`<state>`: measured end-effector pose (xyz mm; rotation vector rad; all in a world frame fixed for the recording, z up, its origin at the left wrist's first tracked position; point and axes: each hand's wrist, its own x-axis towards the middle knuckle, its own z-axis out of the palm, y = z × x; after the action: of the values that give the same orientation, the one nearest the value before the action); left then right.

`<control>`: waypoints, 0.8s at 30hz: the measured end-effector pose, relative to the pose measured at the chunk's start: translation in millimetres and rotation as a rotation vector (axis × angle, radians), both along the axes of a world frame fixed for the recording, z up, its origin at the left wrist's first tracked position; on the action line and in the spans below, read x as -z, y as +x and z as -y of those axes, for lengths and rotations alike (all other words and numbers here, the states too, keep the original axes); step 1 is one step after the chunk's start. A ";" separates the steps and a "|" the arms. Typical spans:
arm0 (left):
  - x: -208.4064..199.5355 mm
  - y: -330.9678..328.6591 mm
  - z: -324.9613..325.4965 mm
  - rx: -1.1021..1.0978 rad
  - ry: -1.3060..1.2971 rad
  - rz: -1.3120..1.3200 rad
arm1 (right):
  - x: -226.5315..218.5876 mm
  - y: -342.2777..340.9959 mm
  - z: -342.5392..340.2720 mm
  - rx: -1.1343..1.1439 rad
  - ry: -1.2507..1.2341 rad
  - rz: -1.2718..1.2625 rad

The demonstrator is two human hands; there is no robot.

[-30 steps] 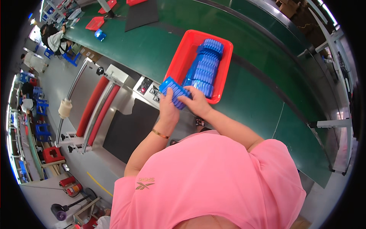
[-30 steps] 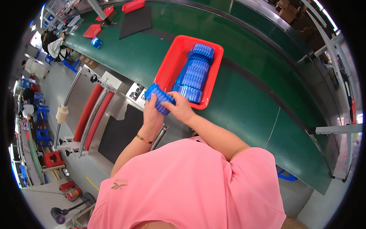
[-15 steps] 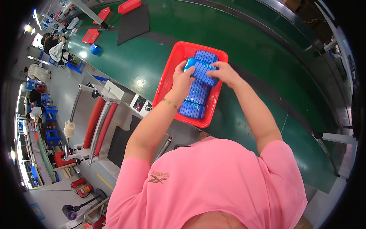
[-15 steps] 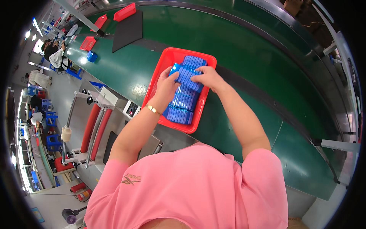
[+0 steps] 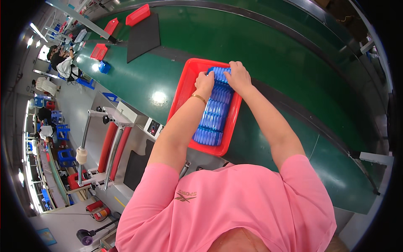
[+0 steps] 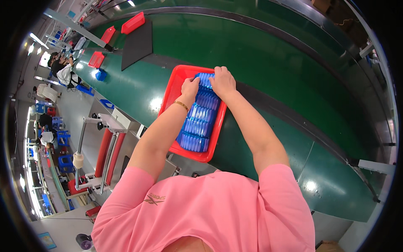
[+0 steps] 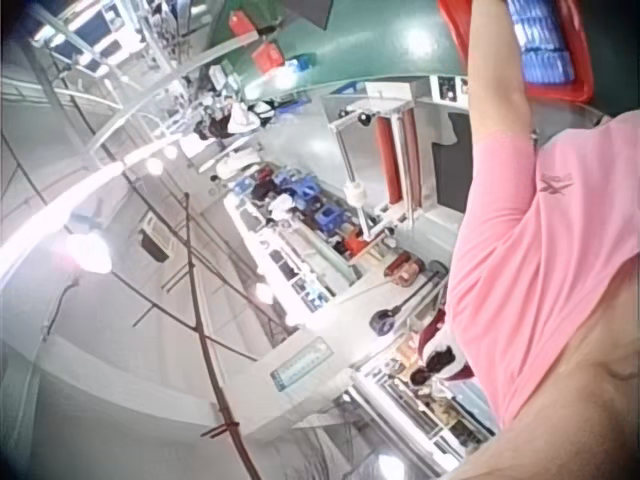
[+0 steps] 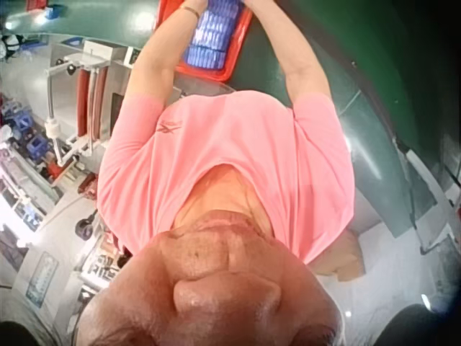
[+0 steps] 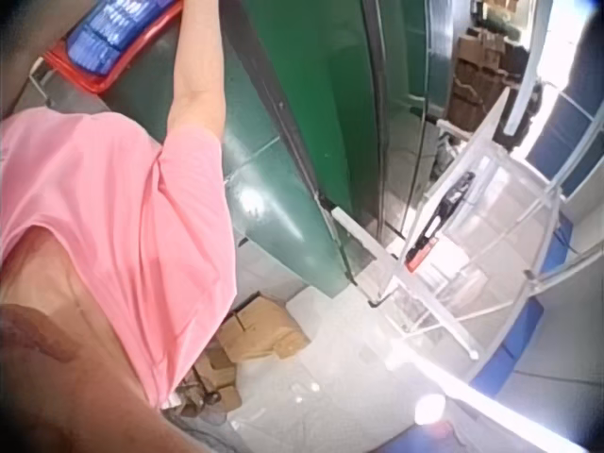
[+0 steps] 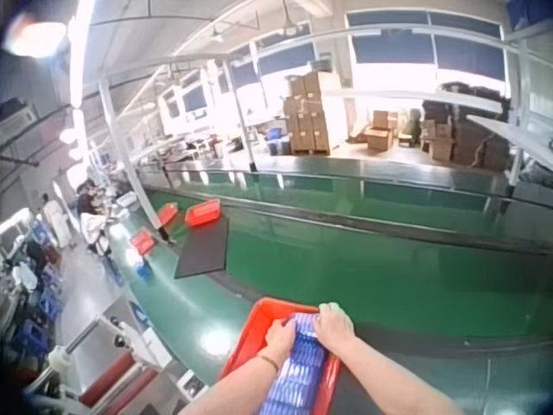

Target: The person places small parts onto a sheet, feeds the sheet through a roller machine, detaches and stacks the parts by hand, and puts the stacked parts into a basket.

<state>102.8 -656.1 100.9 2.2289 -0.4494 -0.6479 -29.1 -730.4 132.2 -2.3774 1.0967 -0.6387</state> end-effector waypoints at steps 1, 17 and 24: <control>0.2 0.5 0.0 0.003 0.015 0.000 | 1.7 -1.8 -2.5 -0.031 -0.078 -0.022; 4.7 -7.9 -6.1 0.205 -0.081 0.191 | 19.9 -23.5 -15.7 -0.181 -0.349 0.046; -0.7 6.4 -45.7 0.139 -0.244 0.385 | 18.6 -10.2 -33.7 -0.250 -0.340 0.129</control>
<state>109.2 -610.4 101.6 2.0984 -0.8359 -0.2126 -39.4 -696.7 113.7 -2.6544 0.6618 -0.9324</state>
